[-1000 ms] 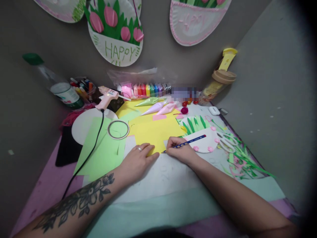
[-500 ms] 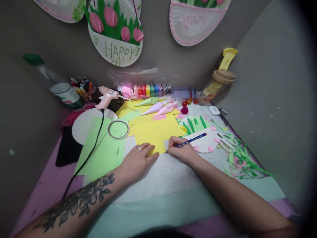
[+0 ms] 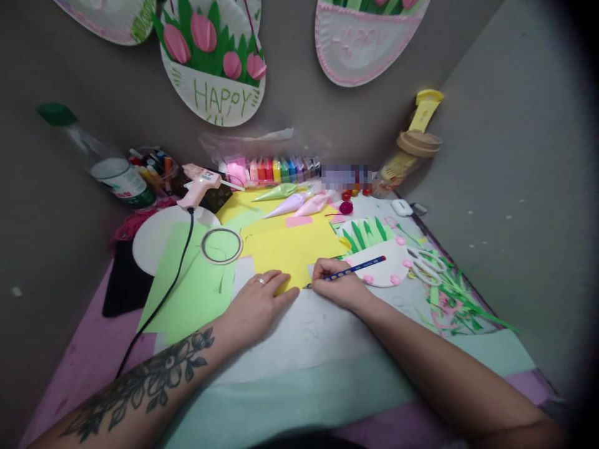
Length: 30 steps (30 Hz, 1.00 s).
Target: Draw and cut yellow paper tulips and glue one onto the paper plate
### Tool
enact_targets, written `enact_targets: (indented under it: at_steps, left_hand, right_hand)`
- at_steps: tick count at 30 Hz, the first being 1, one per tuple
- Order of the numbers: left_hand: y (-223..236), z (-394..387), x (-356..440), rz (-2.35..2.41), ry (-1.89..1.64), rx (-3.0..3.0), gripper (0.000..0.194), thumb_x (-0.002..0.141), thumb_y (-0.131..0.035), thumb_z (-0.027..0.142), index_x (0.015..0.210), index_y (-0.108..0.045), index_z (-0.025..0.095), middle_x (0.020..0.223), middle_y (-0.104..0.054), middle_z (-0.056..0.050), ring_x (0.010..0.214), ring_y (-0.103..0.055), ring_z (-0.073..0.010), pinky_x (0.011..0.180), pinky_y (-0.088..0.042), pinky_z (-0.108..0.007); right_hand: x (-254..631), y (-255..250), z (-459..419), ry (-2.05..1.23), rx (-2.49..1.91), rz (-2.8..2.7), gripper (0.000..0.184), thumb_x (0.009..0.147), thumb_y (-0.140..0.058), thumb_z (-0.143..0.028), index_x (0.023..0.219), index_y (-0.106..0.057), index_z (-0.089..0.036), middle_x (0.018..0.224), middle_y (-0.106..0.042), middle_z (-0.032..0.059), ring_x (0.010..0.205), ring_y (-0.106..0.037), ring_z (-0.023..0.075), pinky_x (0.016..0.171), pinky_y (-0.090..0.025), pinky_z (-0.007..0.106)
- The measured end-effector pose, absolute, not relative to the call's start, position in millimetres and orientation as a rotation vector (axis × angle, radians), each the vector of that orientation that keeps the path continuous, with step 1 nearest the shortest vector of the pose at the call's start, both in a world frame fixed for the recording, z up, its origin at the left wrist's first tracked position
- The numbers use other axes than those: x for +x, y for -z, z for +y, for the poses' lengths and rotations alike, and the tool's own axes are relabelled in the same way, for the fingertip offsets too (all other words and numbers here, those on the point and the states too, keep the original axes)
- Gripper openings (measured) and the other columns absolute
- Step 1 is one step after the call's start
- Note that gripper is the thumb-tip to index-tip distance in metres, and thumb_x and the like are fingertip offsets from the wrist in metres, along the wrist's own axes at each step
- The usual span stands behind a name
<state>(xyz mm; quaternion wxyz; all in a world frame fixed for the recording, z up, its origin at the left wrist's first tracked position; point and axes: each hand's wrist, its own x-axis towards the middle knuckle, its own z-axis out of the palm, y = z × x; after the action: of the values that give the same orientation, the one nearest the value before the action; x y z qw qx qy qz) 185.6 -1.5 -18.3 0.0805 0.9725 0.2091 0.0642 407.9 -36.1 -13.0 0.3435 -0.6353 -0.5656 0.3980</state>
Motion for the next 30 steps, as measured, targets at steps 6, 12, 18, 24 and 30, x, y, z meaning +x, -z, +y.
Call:
enact_targets:
  at_steps: [6,12,18,24,30]
  left_hand:
    - [18.5,-1.3,185.0,0.621,-0.214,2.895,0.039,0.089,-0.049,0.015,0.127,-0.055,0.022,0.128,-0.055,-0.016,0.119,-0.049,-0.0288,0.09,-0.046,-0.045]
    - [16.9,-1.6,185.6,0.627,-0.196,2.909,0.039,0.088,-0.049,0.016,0.127,-0.054,0.022,0.127,-0.055,-0.015,0.118,-0.05,-0.0285,0.09,-0.047,-0.045]
    - [19.1,-2.0,184.8,0.634,-0.215,2.941,0.042,0.086,-0.052,0.014,0.127,-0.054,0.022,0.128,-0.056,-0.015,0.118,-0.05,-0.0292,0.092,-0.046,-0.046]
    - [19.0,-2.0,185.2,0.642,-0.227,2.937,0.041,0.086,-0.052,0.013,0.126,-0.055,0.023,0.128,-0.056,-0.015,0.118,-0.051,-0.0284,0.092,-0.047,-0.046]
    - [18.4,-1.4,185.0,0.624,-0.221,2.936,0.041,0.087,-0.049,0.013,0.126,-0.054,0.022,0.127,-0.056,-0.015,0.117,-0.051,-0.0286,0.09,-0.048,-0.046]
  right_hand:
    - [409.9,9.5,-36.8,-1.048,-1.65,-1.413,0.009,0.058,-0.057,-0.019,0.052,-0.05,-0.02,0.051,-0.051,-0.0049,0.051,-0.043,0.0105,0.048,-0.033,0.021]
    - [411.8,11.0,-36.8,-1.031,-1.657,-1.416,0.009,0.057,-0.056,-0.018,0.051,-0.05,-0.02,0.05,-0.049,-0.0051,0.051,-0.042,0.0108,0.049,-0.032,0.022]
    - [417.4,15.1,-35.3,-0.936,-1.675,-1.329,0.008,0.058,-0.054,-0.018,0.054,-0.048,-0.021,0.051,-0.047,-0.0056,0.051,-0.041,0.0112,0.048,-0.031,0.023]
    - [415.0,16.2,-34.4,-0.884,-1.69,-1.352,0.006,0.061,-0.055,-0.019,0.058,-0.05,-0.022,0.055,-0.051,-0.0046,0.054,-0.045,0.0125,0.049,-0.033,0.023]
    - [416.6,17.9,-35.6,-0.932,-1.699,-1.375,0.007,0.059,-0.054,-0.018,0.054,-0.049,-0.021,0.051,-0.049,-0.005,0.052,-0.043,0.012,0.049,-0.031,0.023]
